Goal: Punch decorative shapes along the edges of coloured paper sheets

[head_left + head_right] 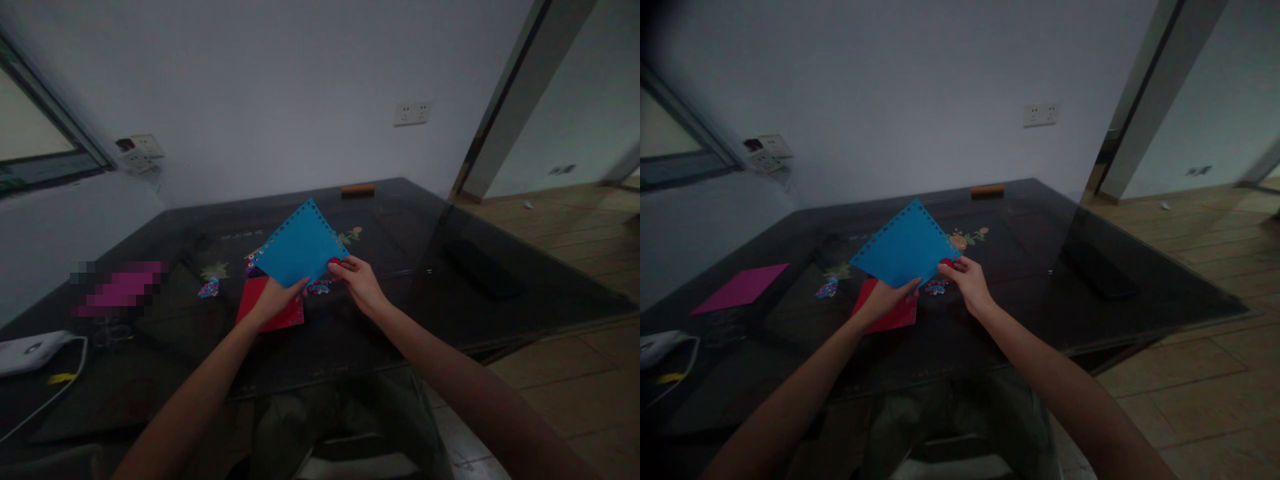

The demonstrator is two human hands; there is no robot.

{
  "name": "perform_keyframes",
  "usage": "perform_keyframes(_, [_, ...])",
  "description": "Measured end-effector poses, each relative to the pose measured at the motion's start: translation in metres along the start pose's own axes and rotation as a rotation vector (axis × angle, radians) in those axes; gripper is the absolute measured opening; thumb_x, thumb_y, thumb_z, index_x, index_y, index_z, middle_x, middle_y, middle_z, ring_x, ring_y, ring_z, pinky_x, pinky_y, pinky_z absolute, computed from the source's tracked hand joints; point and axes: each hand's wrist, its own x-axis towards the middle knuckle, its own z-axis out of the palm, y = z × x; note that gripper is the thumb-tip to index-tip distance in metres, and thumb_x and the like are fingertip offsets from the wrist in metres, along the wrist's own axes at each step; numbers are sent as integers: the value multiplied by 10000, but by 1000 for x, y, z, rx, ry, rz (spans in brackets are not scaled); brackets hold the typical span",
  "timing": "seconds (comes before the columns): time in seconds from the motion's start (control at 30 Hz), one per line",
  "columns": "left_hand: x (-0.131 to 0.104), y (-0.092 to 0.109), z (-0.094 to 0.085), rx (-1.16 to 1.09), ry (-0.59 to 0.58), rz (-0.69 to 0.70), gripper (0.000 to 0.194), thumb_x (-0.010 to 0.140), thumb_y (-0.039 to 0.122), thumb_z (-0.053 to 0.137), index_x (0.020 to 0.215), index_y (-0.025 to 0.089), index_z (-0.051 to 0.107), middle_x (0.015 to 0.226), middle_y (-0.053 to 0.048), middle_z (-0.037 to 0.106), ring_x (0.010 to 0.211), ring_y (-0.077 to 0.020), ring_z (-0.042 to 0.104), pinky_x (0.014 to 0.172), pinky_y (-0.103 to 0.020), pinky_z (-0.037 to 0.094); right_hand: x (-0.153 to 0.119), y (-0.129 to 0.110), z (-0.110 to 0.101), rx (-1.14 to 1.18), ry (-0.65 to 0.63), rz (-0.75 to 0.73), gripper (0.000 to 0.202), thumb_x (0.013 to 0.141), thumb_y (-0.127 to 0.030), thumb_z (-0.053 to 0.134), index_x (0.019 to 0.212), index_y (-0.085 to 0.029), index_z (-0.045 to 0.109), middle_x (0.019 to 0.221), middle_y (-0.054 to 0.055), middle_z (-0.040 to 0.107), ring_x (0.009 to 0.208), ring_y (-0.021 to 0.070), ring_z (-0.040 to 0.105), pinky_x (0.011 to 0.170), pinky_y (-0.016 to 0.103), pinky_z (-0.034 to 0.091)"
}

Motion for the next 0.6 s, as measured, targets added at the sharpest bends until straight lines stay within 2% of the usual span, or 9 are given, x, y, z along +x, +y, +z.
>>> perform_keyframes(0.3, [-1, 1, 0, 9, 2, 2, 226, 735, 398, 614, 689, 186, 550, 602, -23, 643, 524, -166, 566, 627, -312, 484, 1, 2, -1, 1, -5, -23, 262, 532, -331, 817, 709, -214, 663, 720, 5, 672, 691, 158, 604, 708, 314, 471])
perform_keyframes(0.6, [1, -6, 1, -2, 10, 21, 236, 739, 404, 615, 672, 184, 562, 584, -28, 643, 541, -168, 574, 613, -303, 489, -1, -1, 0, 11, -5, -18, 247, 543, -308, 818, 715, -220, 664, 726, 2, 674, 681, 154, 602, 719, 320, 467])
